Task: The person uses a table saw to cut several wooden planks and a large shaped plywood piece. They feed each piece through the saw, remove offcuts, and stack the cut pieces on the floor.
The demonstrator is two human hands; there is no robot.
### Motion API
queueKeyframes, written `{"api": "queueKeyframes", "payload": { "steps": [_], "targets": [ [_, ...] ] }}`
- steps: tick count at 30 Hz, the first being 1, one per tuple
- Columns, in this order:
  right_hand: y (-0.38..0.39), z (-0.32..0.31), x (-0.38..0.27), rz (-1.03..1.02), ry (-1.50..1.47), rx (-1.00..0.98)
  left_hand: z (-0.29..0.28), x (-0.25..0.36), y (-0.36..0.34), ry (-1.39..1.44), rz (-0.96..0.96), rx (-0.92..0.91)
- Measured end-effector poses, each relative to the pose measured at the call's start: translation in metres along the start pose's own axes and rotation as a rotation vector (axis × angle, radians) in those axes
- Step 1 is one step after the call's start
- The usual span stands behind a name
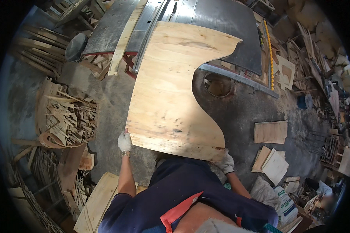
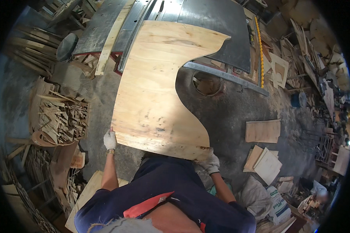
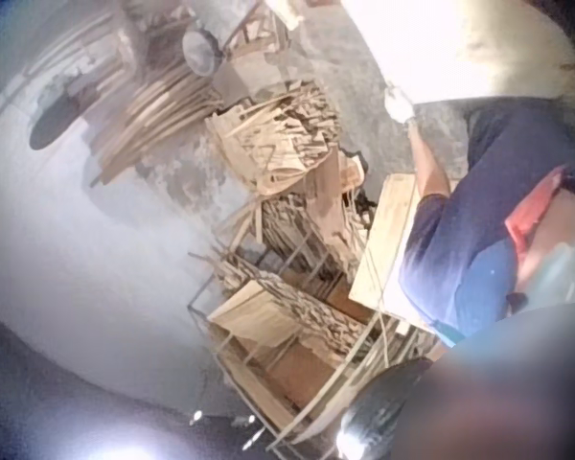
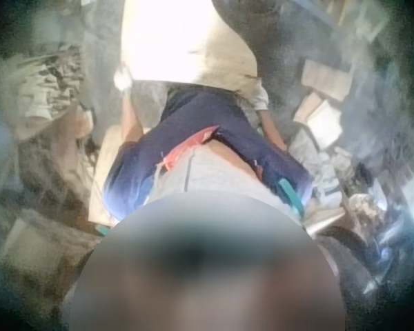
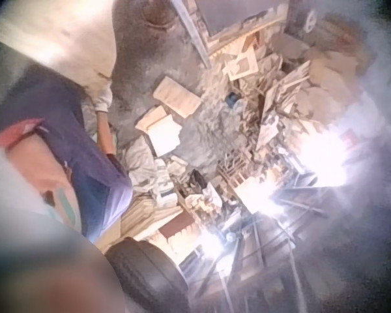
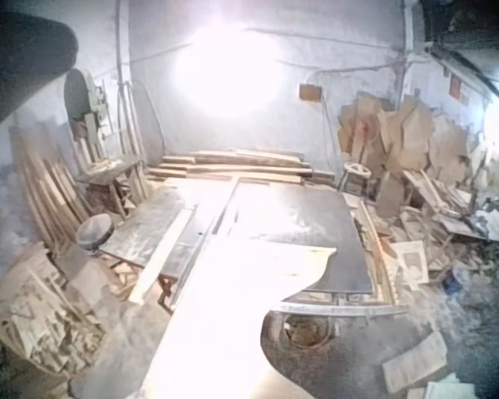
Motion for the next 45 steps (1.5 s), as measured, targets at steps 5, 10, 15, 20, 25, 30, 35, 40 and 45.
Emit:
{"api": "queueKeyframes", "payload": {
  "steps": [5,10,15,20,25,30,35,40,45],
  "targets": [
    [-0.004,-0.010,-0.008,0.061,0.303,-0.018,0.011,-0.008,-0.016,-0.066,-0.020,0.019],
    [-0.017,-0.029,-0.015,0.156,0.218,0.030,0.016,0.013,-0.023,-0.047,0.005,-0.009],
    [-0.050,-0.047,-0.002,0.201,0.285,0.005,0.035,0.041,-0.049,-0.083,0.013,-0.035],
    [-0.084,-0.072,-0.020,0.208,0.225,0.027,0.048,0.073,-0.071,0.018,0.042,-0.011],
    [-0.083,-0.080,-0.042,0.205,0.229,0.004,0.046,0.084,-0.070,-0.030,0.025,-0.072],
    [-0.093,-0.086,-0.032,0.281,0.240,-0.023,0.053,0.092,-0.081,-0.017,0.030,-0.071],
    [-0.110,-0.097,-0.037,0.274,0.263,-0.032,0.064,0.103,-0.096,-0.016,0.044,-0.130],
    [-0.127,-0.107,-0.045,0.248,0.210,-0.025,0.048,0.147,-0.088,-0.360,0.204,-0.042],
    [-0.151,-0.111,-0.044,0.151,0.115,0.027,0.074,0.211,-0.044,-0.533,0.744,-0.341]
  ]
}}
Point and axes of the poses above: each hand's wrist, its own y-axis away from the middle knuckle, its own z-axis out of the palm, x = y × z, the point moved 10 cm from there along -y, towards the middle knuckle, and after that the axes turned 6 degrees about -z, right-handed, at the moved point
